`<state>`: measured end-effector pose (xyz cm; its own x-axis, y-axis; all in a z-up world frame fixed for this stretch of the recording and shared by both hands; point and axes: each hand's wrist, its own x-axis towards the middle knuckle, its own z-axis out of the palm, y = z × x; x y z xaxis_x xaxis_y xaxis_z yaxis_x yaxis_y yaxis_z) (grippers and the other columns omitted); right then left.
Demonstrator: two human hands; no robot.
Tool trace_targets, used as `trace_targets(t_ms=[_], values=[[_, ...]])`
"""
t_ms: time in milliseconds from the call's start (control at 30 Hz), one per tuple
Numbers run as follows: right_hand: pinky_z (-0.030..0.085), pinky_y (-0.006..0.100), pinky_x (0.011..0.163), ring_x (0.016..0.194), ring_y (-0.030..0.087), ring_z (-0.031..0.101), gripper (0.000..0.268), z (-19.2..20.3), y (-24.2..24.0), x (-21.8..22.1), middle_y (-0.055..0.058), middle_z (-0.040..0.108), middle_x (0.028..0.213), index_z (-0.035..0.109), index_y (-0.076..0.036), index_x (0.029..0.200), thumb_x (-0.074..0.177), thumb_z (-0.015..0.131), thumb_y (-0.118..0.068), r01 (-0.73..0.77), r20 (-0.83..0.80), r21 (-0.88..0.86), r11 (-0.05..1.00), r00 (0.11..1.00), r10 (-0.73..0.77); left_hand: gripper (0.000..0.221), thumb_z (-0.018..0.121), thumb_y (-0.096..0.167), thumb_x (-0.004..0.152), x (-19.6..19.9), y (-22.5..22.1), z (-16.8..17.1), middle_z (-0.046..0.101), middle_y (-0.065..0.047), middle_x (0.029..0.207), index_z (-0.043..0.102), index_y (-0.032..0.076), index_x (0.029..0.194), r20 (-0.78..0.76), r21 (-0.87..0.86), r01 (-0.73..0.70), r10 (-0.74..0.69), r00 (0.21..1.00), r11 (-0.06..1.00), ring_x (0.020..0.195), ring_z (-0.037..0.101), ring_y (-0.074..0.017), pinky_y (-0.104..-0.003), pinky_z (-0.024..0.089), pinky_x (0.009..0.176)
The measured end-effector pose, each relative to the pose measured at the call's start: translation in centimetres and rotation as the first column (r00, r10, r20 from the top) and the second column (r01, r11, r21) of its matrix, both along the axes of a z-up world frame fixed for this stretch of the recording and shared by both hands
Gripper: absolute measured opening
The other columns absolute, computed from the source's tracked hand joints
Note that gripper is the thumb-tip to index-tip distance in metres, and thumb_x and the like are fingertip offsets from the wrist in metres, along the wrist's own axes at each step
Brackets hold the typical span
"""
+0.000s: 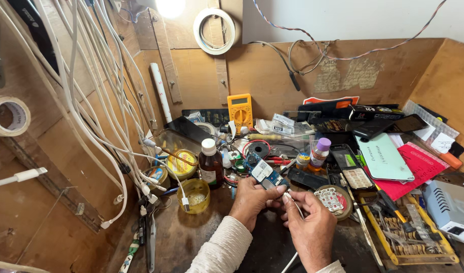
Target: The person solders components on a circuit board, uses a multimeter to test points, and fits the board back into a mobile phone casing.
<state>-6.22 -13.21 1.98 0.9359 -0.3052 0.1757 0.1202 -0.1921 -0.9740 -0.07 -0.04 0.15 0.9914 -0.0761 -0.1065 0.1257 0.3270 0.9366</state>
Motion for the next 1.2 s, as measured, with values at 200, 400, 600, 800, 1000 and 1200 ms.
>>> trace_targets(t_ms=[200,400,600,800,1000,1200], values=[[0.059,0.027,0.050,0.059,0.011,0.070,0.015,-0.2,-0.1,0.0,0.010,0.078,0.078,0.074,0.002,0.101,0.089,0.073,-0.007,0.004,0.000,-0.009,1.000,1.000,-0.004,0.023,0.086,0.004,0.077,-0.1,-0.1,0.1,0.077,-0.011,0.081,0.072,-0.003,0.094,0.004,-0.004,0.000,0.000,1.000,1.000,0.065,0.073,-0.0169,-0.027,0.060,0.055],[0.058,0.027,0.051,0.060,0.012,0.070,0.016,-0.6,0.0,0.2,0.011,0.079,0.079,0.073,0.003,0.101,0.089,0.073,-0.008,-0.001,0.018,-0.005,1.000,1.000,0.001,0.024,0.085,0.004,0.077,-0.1,-0.1,-0.1,0.078,-0.010,0.083,0.071,-0.002,0.096,0.024,-0.006,-0.005,0.005,1.000,1.000,0.068,0.074,-0.0165,-0.027,0.060,0.055],[0.059,0.028,0.052,0.060,0.013,0.073,0.020,-0.5,-0.1,0.2,0.012,0.080,0.080,0.072,0.003,0.101,0.089,0.073,-0.013,0.028,0.003,-0.087,0.996,1.000,-0.028,0.024,0.085,0.003,0.077,-0.4,-0.4,0.0,0.078,-0.010,0.083,0.071,-0.002,0.096,0.065,0.022,-0.024,0.022,0.998,0.999,0.067,0.073,-0.0156,-0.026,0.060,0.055],[0.059,0.030,0.052,0.061,0.014,0.074,0.020,0.3,0.0,0.2,0.011,0.081,0.080,0.073,0.001,0.101,0.089,0.073,-0.015,0.028,-0.087,-0.103,0.994,0.996,-0.037,0.026,0.084,0.007,0.081,-0.9,-0.1,1.2,0.077,-0.009,0.086,0.069,-0.002,0.101,0.066,0.048,-0.010,0.006,0.998,0.999,0.070,0.072,-0.0145,-0.025,0.059,0.056],[0.058,0.029,0.052,0.060,0.013,0.073,0.025,0.2,-0.1,0.1,0.010,0.080,0.078,0.075,0.000,0.100,0.094,0.071,-0.024,0.008,-0.120,-0.044,0.999,0.993,-0.013,0.028,0.072,0.007,0.088,-1.3,-0.3,1.9,0.074,-0.006,0.098,0.065,0.001,0.114,0.064,-0.043,-0.015,0.018,0.998,0.999,0.082,0.072,-0.0131,-0.028,0.062,0.066],[0.049,0.028,0.047,0.053,0.011,0.063,0.032,-0.8,-0.5,0.7,0.006,0.078,0.067,0.077,-0.004,0.098,0.100,0.058,-0.030,-0.108,-0.079,-0.073,0.991,0.992,0.103,0.032,0.071,0.003,0.089,-0.9,0.5,2.9,0.075,-0.007,0.099,0.066,0.000,0.121,0.106,0.017,-0.029,0.027,0.994,0.999,0.080,0.069,-0.0126,-0.026,0.058,0.064]])
